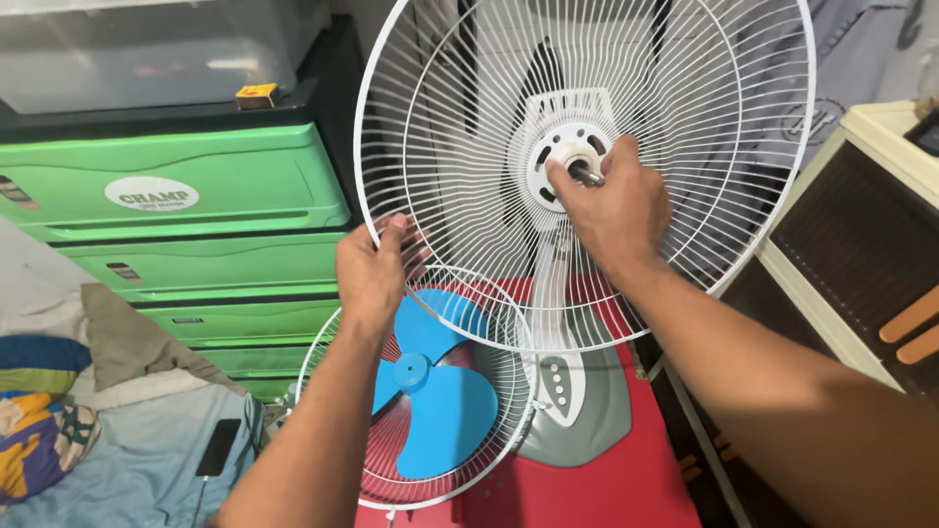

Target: The person assembles an electric fan by attaching the rear motor housing, mounting the fan blade, securing it with a nut, and fitting the front grille. The fan is placed on a red table in a room with green storage drawers.

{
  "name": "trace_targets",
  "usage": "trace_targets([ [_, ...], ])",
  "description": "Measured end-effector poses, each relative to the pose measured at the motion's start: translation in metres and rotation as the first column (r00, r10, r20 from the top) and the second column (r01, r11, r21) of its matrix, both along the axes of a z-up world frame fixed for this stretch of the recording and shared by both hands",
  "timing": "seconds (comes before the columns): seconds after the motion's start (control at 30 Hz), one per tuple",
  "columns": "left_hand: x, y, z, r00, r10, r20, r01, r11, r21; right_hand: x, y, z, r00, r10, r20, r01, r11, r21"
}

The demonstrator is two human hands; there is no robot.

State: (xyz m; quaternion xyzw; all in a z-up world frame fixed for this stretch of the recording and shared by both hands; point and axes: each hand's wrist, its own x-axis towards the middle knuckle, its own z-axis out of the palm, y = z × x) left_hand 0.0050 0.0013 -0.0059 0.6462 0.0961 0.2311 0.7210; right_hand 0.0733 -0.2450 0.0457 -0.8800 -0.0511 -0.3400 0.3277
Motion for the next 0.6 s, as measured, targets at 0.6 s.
trace_targets([
  [0.6, 0.018, 0.002, -0.015, 1.000, 0.006, -0.013, -0.007, 0.994, -0.106, 0.016, 0.050, 0.006, 0.997, -0.049, -0.057, 0.074, 0.752, 0.655],
])
